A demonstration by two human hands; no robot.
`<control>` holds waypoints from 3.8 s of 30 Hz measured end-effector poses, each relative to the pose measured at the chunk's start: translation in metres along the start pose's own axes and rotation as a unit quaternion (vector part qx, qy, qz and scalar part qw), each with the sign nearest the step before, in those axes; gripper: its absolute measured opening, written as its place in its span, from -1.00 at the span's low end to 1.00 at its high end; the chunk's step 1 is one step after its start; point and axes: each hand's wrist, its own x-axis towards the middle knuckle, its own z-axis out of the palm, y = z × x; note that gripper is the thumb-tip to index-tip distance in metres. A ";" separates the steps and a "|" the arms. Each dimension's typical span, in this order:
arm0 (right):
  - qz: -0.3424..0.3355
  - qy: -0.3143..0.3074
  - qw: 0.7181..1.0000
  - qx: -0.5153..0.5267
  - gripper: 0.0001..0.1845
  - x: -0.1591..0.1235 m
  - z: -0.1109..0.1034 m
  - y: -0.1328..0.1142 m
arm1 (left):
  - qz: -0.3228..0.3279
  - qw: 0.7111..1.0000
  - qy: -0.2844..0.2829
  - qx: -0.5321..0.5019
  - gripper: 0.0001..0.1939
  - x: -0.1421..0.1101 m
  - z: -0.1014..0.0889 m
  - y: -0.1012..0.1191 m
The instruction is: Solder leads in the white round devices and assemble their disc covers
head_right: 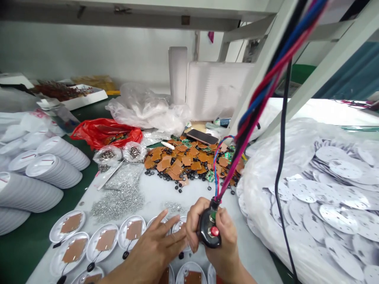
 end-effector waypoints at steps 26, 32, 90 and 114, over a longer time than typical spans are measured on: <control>-0.097 0.091 0.991 0.032 -0.40 0.030 0.025 -0.025 | -0.028 0.996 0.047 -0.066 -0.74 -0.002 -0.001 -0.007; -0.095 0.080 0.992 0.025 -0.41 0.045 0.022 0.012 | -0.037 0.997 0.008 -0.064 -0.71 0.005 -0.012 -0.002; -0.024 0.011 1.000 0.008 -0.42 0.030 0.034 0.005 | -0.026 0.998 -0.057 0.027 -0.83 0.000 -0.008 0.016; -0.022 -0.032 0.998 0.039 -0.29 0.006 0.028 -0.036 | -0.368 0.842 -0.064 -0.390 -0.84 0.039 -0.039 0.005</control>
